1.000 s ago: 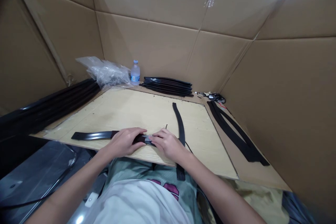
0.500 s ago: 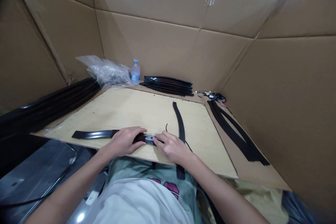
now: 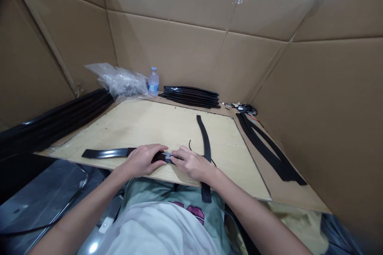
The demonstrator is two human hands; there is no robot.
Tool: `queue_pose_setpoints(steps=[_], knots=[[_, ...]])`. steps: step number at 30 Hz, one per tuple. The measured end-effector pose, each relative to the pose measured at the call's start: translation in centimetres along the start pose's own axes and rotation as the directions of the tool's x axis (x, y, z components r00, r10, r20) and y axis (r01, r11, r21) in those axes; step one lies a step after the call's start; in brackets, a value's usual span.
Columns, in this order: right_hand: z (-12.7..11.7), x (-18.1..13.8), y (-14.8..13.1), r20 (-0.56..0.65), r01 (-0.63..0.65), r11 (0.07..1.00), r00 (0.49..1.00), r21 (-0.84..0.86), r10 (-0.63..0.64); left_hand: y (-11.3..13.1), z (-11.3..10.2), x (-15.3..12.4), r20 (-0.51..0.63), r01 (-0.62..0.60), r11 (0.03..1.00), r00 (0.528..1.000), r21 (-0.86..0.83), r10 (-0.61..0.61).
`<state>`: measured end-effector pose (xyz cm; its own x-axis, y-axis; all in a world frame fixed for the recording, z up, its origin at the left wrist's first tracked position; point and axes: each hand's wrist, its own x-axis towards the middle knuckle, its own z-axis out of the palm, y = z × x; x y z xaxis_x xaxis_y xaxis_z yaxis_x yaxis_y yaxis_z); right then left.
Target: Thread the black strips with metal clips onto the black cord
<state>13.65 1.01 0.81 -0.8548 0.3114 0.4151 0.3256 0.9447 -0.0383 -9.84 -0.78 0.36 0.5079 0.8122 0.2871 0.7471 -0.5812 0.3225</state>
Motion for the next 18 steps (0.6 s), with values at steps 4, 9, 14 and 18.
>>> queue_pose_setpoints(steps=[4,9,14,18], knots=[[0.4,0.0,0.1,-0.016,0.0,1.0,1.0,0.013,0.0,-0.1,0.1,0.0,-0.005,0.003,1.0,1.0,-0.002,-0.003],[1.1,-0.9,0.2,-0.149,-0.09,0.996,0.985,0.022,0.092,0.1,0.1,-0.1,-0.013,0.008,1.0,1.0,-0.004,-0.008],[0.4,-1.5,0.1,-0.151,-0.198,0.975,0.966,0.097,0.211,0.3,-0.1,-0.1,-0.008,0.01,1.0,1.0,-0.001,-0.01],[-0.7,-1.2,-0.1,-0.041,-0.261,0.956,0.962,0.132,0.269,0.4,-0.2,-0.1,-0.004,0.019,1.0,1.0,-0.002,-0.019]])
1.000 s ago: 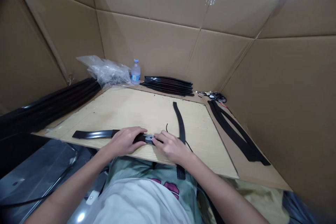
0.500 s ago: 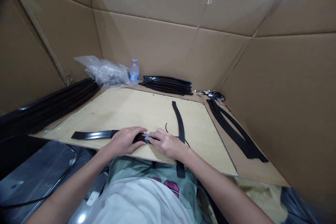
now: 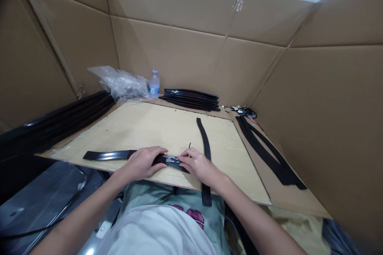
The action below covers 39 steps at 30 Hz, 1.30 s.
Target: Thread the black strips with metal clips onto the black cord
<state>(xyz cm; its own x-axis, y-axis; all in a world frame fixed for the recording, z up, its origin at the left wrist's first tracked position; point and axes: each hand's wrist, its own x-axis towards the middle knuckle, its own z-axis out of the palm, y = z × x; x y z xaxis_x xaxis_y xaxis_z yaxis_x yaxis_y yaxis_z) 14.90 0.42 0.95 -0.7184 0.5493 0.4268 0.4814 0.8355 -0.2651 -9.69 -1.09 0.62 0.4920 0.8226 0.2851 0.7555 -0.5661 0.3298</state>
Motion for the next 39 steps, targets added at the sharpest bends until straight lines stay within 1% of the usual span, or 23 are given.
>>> queue_pose_setpoints(steps=[3,6,8,12,14,21,26,32,39], knots=[[-0.2,0.1,-0.1,0.06,-0.023,1.0,0.998,0.017,0.022,0.0,-0.1,0.0,-0.001,-0.001,1.0,1.0,0.0,0.001],[0.1,0.0,0.1,0.074,-0.048,0.999,0.996,0.024,0.046,0.1,-0.2,0.0,0.004,-0.006,1.0,1.0,0.0,0.006],[0.3,0.0,0.3,0.068,-0.023,1.0,0.997,0.009,0.022,0.1,-0.3,0.0,0.009,-0.006,1.0,1.0,0.003,0.006],[0.5,0.1,0.7,0.06,0.097,0.994,0.994,-0.041,-0.094,0.0,-0.3,0.1,0.019,-0.006,1.0,1.0,-0.001,0.006],[0.5,0.2,0.8,0.057,0.121,0.991,0.991,-0.05,-0.118,-0.1,-0.2,0.1,0.019,-0.008,1.0,1.0,-0.002,0.008],[0.6,0.3,0.5,0.009,0.134,0.988,0.991,-0.072,-0.134,-0.3,0.1,0.0,0.008,-0.015,1.0,1.0,-0.001,0.015],[0.0,0.2,0.3,0.042,0.139,0.985,0.99,-0.103,-0.136,-0.3,0.0,0.0,0.011,-0.018,1.0,1.0,0.006,0.018],[-0.4,-0.2,0.7,0.034,0.169,0.977,0.986,-0.129,-0.166,-0.2,-0.2,0.0,0.016,-0.026,1.0,1.0,-0.008,0.027],[-0.2,0.1,0.4,0.098,0.169,0.979,0.983,-0.116,-0.158,-0.4,0.1,0.0,0.012,-0.019,1.0,1.0,-0.014,0.019]])
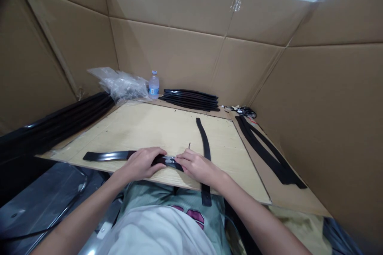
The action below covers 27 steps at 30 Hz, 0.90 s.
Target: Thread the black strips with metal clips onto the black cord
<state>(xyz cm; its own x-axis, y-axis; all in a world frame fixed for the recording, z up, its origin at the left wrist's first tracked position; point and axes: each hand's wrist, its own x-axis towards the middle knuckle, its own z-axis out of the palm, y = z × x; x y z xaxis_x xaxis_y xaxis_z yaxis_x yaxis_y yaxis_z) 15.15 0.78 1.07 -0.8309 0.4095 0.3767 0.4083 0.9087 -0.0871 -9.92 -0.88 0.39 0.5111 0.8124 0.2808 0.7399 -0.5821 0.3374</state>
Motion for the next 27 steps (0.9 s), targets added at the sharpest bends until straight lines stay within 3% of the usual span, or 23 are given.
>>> queue_pose_setpoints(steps=[15,27], knots=[[0.8,0.5,-0.9,-0.048,-0.096,0.995,0.994,-0.016,0.095,-0.1,0.1,-0.1,-0.012,-0.006,1.0,1.0,0.017,0.006],[0.2,0.1,-1.7,0.002,-0.111,0.985,0.994,-0.132,0.113,0.1,-0.2,-0.1,-0.006,-0.011,1.0,1.0,0.022,0.011]])
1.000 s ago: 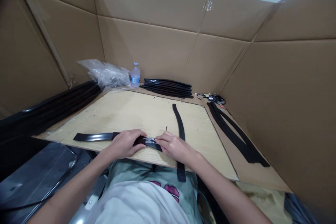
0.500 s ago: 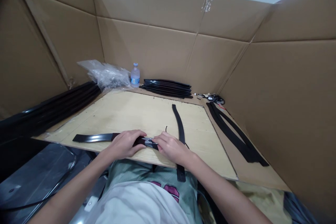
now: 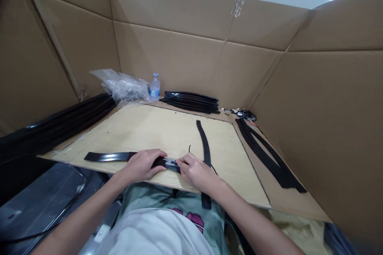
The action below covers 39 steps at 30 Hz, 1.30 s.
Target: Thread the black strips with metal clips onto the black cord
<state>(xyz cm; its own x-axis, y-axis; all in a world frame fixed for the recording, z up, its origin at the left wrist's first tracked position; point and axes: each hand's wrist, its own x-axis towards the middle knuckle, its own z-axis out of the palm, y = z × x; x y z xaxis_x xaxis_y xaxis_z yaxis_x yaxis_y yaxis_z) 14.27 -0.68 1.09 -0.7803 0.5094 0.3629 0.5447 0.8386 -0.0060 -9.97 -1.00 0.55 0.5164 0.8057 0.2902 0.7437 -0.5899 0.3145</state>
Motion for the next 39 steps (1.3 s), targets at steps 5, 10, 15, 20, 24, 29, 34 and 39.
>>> queue_pose_setpoints(steps=[5,10,15,20,24,29,34,39], knots=[[0.1,0.2,-0.5,0.018,-0.006,0.998,1.0,-0.059,0.007,0.1,-0.1,0.0,0.005,0.005,1.0,1.0,-0.01,-0.005],[0.5,0.1,-0.4,0.029,0.024,0.997,0.999,-0.069,-0.022,0.3,-0.3,0.0,0.008,0.015,1.0,1.0,-0.011,-0.015],[0.6,0.2,-0.2,0.048,0.036,0.997,0.998,-0.072,-0.033,0.2,-0.2,0.0,0.012,0.015,1.0,1.0,-0.019,-0.015],[0.4,0.7,-0.1,0.051,0.048,0.997,0.998,-0.066,-0.045,-0.2,0.3,0.0,0.004,0.035,0.999,0.999,-0.007,-0.035],[0.0,0.6,0.4,0.03,0.004,0.998,1.0,-0.065,-0.003,-0.4,0.4,-0.2,-0.012,0.019,1.0,1.0,-0.004,-0.019],[-1.3,-1.6,1.8,-0.013,-0.074,0.997,0.997,-0.004,0.074,-0.2,0.1,-0.3,-0.019,-0.038,0.999,0.999,0.026,0.038],[-2.8,-4.8,3.7,-0.074,-0.402,0.914,0.915,-0.061,0.397,0.1,-0.3,-0.3,0.029,-0.09,0.995,0.996,0.046,0.088],[-3.6,-6.7,4.7,-0.015,-0.669,0.718,0.734,-0.194,0.679,0.2,-0.4,-0.2,0.034,-0.08,0.994,0.996,0.072,0.078]])
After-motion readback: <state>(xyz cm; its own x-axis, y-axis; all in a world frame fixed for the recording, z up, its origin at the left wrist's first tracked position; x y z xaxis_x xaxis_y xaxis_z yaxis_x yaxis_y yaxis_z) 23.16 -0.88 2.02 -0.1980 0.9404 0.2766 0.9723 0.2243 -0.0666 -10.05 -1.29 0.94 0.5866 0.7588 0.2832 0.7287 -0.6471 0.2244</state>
